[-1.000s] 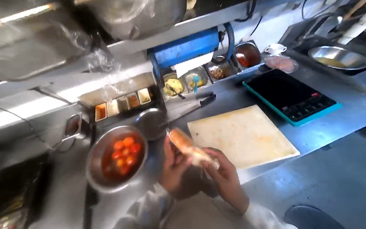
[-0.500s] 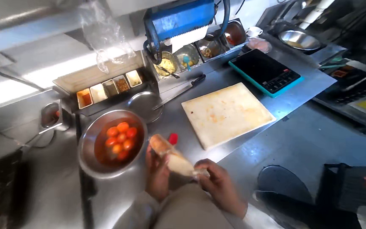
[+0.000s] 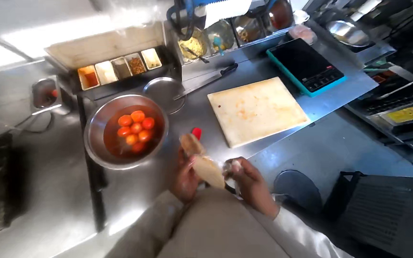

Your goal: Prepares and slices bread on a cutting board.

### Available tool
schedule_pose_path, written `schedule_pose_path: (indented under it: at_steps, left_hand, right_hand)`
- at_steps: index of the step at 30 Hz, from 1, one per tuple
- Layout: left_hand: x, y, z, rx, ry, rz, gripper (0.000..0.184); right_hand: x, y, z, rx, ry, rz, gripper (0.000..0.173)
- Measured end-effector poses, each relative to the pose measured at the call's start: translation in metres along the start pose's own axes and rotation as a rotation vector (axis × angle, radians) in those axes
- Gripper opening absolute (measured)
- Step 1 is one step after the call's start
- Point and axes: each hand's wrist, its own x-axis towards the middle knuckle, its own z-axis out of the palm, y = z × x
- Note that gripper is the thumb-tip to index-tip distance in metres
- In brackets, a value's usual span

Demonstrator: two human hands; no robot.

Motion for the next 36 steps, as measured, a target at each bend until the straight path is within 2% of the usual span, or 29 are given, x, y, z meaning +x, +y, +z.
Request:
schedule_pose_path:
  at_steps: [7, 11, 12, 16, 19, 20, 22, 26, 28, 32, 36]
  left_hand:
    - [0.01, -0.013, 0.015, -0.076, -0.223, -0.061, 0.063]
    - [0.026, -0.02, 0.029, -0.038, -0.131, -0.152, 0.075]
    - [0.03, -0.024, 0.034, -0.031, -0.101, -0.149, 0.076]
    - [0.064, -0.042, 0.075, 0.119, -0.054, -0.108, 0.094]
    - [0.093, -0.054, 0.123, 0.339, -0.108, -0.152, 0.112]
    - [0.101, -0.058, 0.139, 0.409, -0.127, -0.182, 0.109]
    - [0.109, -0.069, 0.162, 0.499, -0.153, -0.26, 0.103]
    - [0.151, -0.084, 0.195, 0.624, -0.318, -0.304, 0.119]
    - [0.165, -0.088, 0.209, 0.704, -0.376, -0.323, 0.117]
    - [0.171, -0.098, 0.222, 0.795, -0.355, -0.36, 0.117]
    - [0.178, -0.101, 0.231, 0.987, -0.306, -0.28, 0.123]
  right_hand:
    - [0.01, -0.009, -0.013, 0.131, 0.08, 0.048, 0.025]
    - [0.024, -0.01, -0.039, 0.194, 0.031, 0.019, 0.022]
    - [0.027, -0.012, -0.047, 0.171, -0.023, -0.015, 0.023]
    - [0.051, -0.024, -0.09, -0.106, -0.183, -0.255, 0.046]
    - [0.069, -0.034, -0.136, -0.287, -0.187, -0.335, 0.03]
    - [0.072, -0.038, -0.152, -0.342, -0.178, -0.339, 0.025]
    - [0.07, -0.039, -0.178, -0.402, -0.129, -0.31, 0.024]
    - [0.101, -0.037, -0.231, -0.309, 0.023, -0.32, 0.026]
    - [0.115, -0.039, -0.249, -0.262, 0.064, -0.267, 0.027]
    - [0.122, -0.045, -0.27, -0.277, 0.075, -0.171, 0.028]
    - [0.148, -0.037, -0.281, -0.08, 0.08, -0.129, 0.024]
